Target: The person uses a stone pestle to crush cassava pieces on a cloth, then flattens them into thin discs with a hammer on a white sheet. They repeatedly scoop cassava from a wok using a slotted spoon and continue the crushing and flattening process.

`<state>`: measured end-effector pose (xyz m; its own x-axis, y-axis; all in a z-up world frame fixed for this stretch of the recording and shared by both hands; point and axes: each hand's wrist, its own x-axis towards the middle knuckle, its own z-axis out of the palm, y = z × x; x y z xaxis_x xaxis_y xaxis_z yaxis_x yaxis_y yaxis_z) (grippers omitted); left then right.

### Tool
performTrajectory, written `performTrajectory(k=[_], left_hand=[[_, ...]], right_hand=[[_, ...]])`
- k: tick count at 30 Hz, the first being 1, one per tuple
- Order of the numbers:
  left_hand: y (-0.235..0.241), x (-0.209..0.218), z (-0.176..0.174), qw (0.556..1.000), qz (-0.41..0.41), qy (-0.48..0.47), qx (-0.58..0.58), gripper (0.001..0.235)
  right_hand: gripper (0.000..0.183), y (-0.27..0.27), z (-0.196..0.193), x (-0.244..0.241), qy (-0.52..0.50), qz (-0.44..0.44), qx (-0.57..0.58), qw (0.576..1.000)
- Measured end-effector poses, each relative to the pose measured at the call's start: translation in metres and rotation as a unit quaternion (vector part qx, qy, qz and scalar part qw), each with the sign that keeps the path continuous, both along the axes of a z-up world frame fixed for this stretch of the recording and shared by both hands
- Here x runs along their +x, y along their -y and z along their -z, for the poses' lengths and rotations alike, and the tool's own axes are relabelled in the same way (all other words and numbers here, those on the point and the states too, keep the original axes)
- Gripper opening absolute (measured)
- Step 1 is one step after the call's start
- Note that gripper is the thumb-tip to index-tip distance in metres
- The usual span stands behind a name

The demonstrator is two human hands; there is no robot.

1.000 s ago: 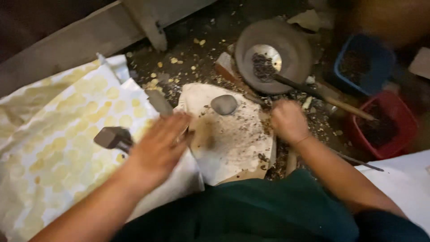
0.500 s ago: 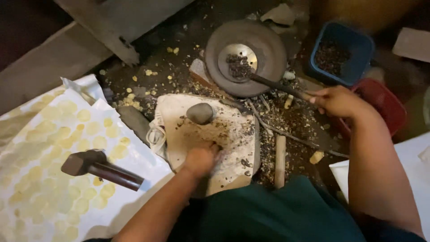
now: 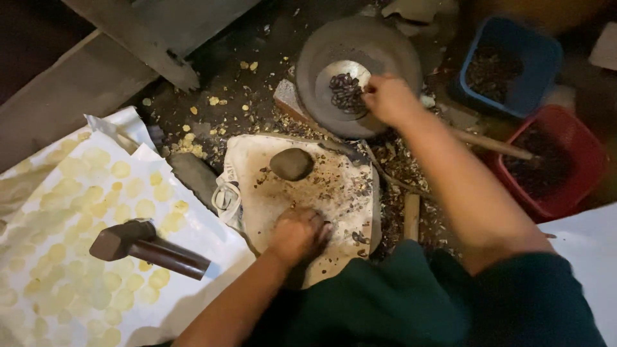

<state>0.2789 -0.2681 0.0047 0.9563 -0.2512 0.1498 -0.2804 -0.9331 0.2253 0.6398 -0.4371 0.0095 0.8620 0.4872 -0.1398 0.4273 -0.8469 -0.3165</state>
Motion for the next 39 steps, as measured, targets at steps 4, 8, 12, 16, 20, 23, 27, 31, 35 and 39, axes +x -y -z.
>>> performTrajectory(k=[4, 8, 12, 16, 20, 23, 27, 31, 35, 39], left_hand=[[-0.004, -0.005, -0.005, 0.99, -0.033, -0.1, -0.091, 0.038], [-0.022, -0.006, -0.031, 0.99, -0.021, -0.087, -0.112, 0.03], [-0.03, -0.005, -0.033, 0.976, -0.073, -0.132, -0.157, 0.033], [-0.038, 0.007, -0.04, 0.925, -0.168, -0.19, -0.281, 0.03], [-0.049, 0.021, -0.007, 0.898, -0.201, -0.134, -0.368, 0.02], [-0.05, 0.038, -0.015, 0.796, -0.293, -0.11, -0.518, 0.027], [-0.042, 0.061, -0.068, 0.488, -0.297, -0.159, -0.805, 0.045], [-0.038, 0.056, -0.061, 0.283, -0.253, -0.232, -0.896, 0.068], [-0.036, 0.023, -0.024, 0.162, -0.326, -0.224, -0.904, 0.049], [-0.027, 0.002, 0.055, 0.661, -0.375, -0.23, -0.607, 0.033]], right_hand=[[0.057, -0.069, -0.01, -0.016, 0.002, 0.012, -0.048, 0.999], [0.065, -0.089, -0.017, -0.022, -0.022, 0.001, -0.121, 0.992], [0.039, -0.09, 0.033, -0.004, 0.078, -0.043, -0.091, 0.992], [0.033, -0.085, 0.05, -0.001, 0.086, -0.105, -0.071, 0.988], [0.029, -0.075, 0.047, 0.011, -0.006, -0.113, -0.071, 0.991], [0.033, -0.061, 0.042, 0.023, -0.024, -0.072, -0.071, 0.995], [0.033, -0.048, 0.005, 0.012, -0.041, -0.056, -0.02, 0.997], [0.036, -0.086, -0.157, -0.135, -0.234, -0.095, -0.03, 0.967], [0.046, -0.114, -0.131, -0.167, -0.18, -0.216, -0.045, 0.959], [0.056, -0.127, -0.072, -0.178, -0.039, -0.385, -0.049, 0.921]])
